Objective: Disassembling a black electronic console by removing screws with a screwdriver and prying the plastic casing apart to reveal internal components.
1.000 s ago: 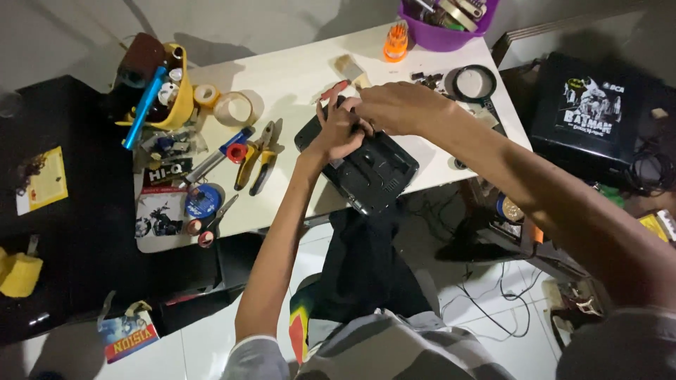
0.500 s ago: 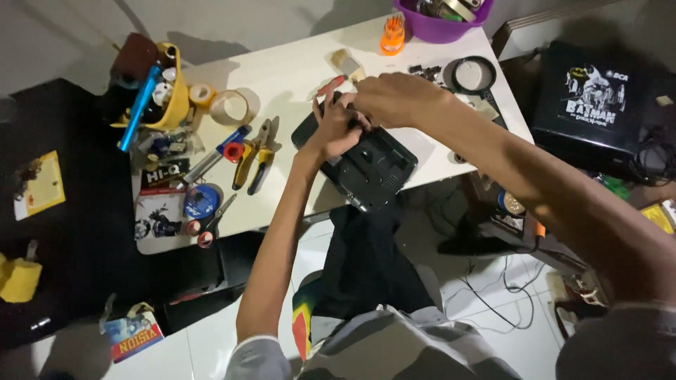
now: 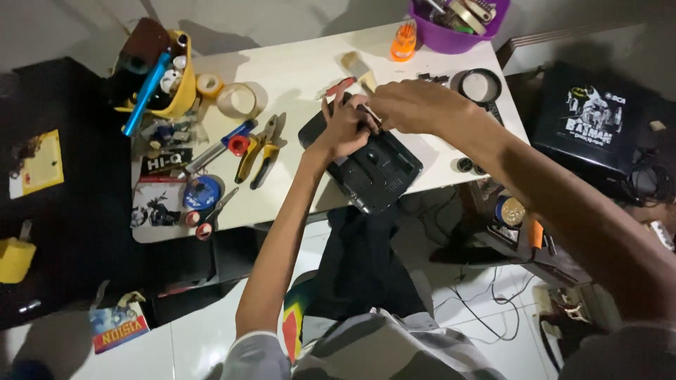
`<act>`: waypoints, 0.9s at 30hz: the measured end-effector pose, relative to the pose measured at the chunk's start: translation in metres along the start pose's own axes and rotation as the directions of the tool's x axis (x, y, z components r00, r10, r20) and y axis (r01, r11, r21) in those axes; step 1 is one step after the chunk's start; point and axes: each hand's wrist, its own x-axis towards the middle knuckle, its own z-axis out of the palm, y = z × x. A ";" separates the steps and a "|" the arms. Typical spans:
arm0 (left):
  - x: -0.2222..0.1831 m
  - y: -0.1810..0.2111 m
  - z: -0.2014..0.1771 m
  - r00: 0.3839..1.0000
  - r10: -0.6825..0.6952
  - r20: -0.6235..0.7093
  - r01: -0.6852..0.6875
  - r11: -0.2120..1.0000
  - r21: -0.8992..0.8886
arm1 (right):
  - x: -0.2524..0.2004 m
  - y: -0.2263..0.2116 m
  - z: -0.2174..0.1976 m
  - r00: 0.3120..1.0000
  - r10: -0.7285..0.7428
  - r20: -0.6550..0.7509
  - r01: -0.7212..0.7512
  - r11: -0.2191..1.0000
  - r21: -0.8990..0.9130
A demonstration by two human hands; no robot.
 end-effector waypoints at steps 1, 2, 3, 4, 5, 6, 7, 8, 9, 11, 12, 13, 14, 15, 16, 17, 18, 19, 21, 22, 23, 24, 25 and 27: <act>0.005 -0.008 0.009 1.000 -0.005 -0.004 0.005 1.000 -0.004 | 0.005 0.007 0.007 1.000 -0.005 0.004 0.005 1.000 -0.004; 0.011 -0.015 0.019 1.000 0.001 -0.021 0.000 1.000 0.026 | 0.010 0.014 0.013 0.998 0.057 0.015 -0.058 0.997 0.056; 0.015 -0.024 0.027 0.999 0.008 -0.032 -0.006 0.998 0.061 | 0.015 0.020 0.021 0.993 0.119 0.025 -0.121 0.985 0.121; 0.007 -0.016 0.019 0.999 0.004 -0.031 -0.002 0.998 0.062 | 0.023 0.022 0.033 0.993 0.115 0.026 -0.118 0.985 0.123; 0.005 -0.007 0.009 1.000 0.012 -0.010 -0.011 0.999 0.047 | 0.030 0.026 0.041 0.986 0.162 0.023 -0.164 0.984 0.070; 0.002 0.003 -0.002 1.000 0.019 0.012 -0.019 0.999 0.032 | 0.036 0.031 0.050 0.978 0.209 0.018 -0.210 0.978 0.018; 0.003 -0.001 0.002 0.999 0.031 0.008 -0.032 0.999 0.035 | 0.043 0.034 0.053 0.976 0.218 0.009 -0.218 0.976 0.014; 0.003 -0.005 0.005 0.999 0.033 0.002 -0.033 0.999 0.016 | 0.050 0.037 0.057 0.972 0.235 -0.002 -0.235 0.972 0.002; 0.001 -0.009 0.009 1.000 0.026 -0.007 -0.026 1.000 -0.007 | 0.059 0.039 0.061 0.969 0.245 -0.007 -0.245 0.969 -0.011; 0.017 -0.028 0.027 0.999 0.038 -0.025 -0.038 0.999 0.005 | 0.022 0.015 0.019 0.983 0.181 0.036 -0.182 0.983 0.016; 0.022 -0.039 0.038 0.998 0.047 -0.037 -0.047 0.999 0.017 | 0.005 0.002 0.001 0.990 0.112 0.079 -0.117 0.992 0.052; 0.015 -0.028 0.028 0.999 0.040 -0.034 -0.039 0.999 0.014 | 0.006 0.004 0.005 0.990 0.108 0.086 -0.113 0.992 0.056; 0.007 -0.016 0.018 0.999 0.025 -0.029 -0.025 0.999 0.025 | 0.008 0.006 0.010 0.990 0.115 0.086 -0.120 0.991 0.062; 0.003 -0.005 0.006 0.999 0.013 -0.030 -0.012 0.999 0.039 | 0.011 0.009 0.012 0.989 0.121 0.081 -0.127 0.990 0.064; 0.005 -0.008 0.011 0.999 0.007 -0.032 -0.006 0.999 0.039 | 0.014 0.013 0.014 0.990 0.116 0.083 -0.122 0.991 0.064; 0.006 -0.012 0.014 0.999 0.030 -0.037 -0.029 0.999 0.019 | 0.017 0.015 0.017 0.989 0.130 0.072 -0.135 0.988 0.074; 0.007 -0.014 0.017 0.998 0.052 -0.042 -0.052 0.999 -0.001 | 0.019 0.017 0.019 0.988 0.144 0.061 -0.149 0.985 0.084; 0.006 -0.014 0.013 0.998 0.056 -0.041 -0.056 0.998 0.005 | 0.022 0.011 0.019 0.988 0.146 0.054 -0.150 0.985 0.087; 0.004 -0.011 0.009 0.998 0.064 -0.003 -0.064 0.998 -0.025 | 0.024 0.002 0.018 0.990 0.140 -0.020 -0.141 0.990 -0.029; 0.004 -0.006 0.007 0.997 0.072 -0.001 -0.072 0.997 -0.024 | 0.026 0.007 0.022 0.989 0.147 -0.023 -0.148 0.989 -0.028; 0.002 -0.002 0.004 0.999 0.043 0.014 -0.043 0.999 0.003 | 0.030 0.010 0.026 0.990 0.135 -0.034 -0.136 0.990 -0.022; 0.000 0.001 0.001 0.999 0.014 0.029 -0.015 0.999 0.029 | 0.034 0.013 0.030 0.991 0.124 -0.045 -0.125 0.992 -0.017; 0.000 0.001 -0.001 0.999 0.013 0.031 -0.014 0.999 0.031 | 0.029 0.016 0.027 0.991 0.123 -0.045 -0.124 0.992 -0.014; 0.000 0.000 -0.001 1.000 0.004 0.030 -0.004 1.000 -0.016 | 0.021 0.021 0.023 0.997 0.070 0.018 -0.071 0.996 0.062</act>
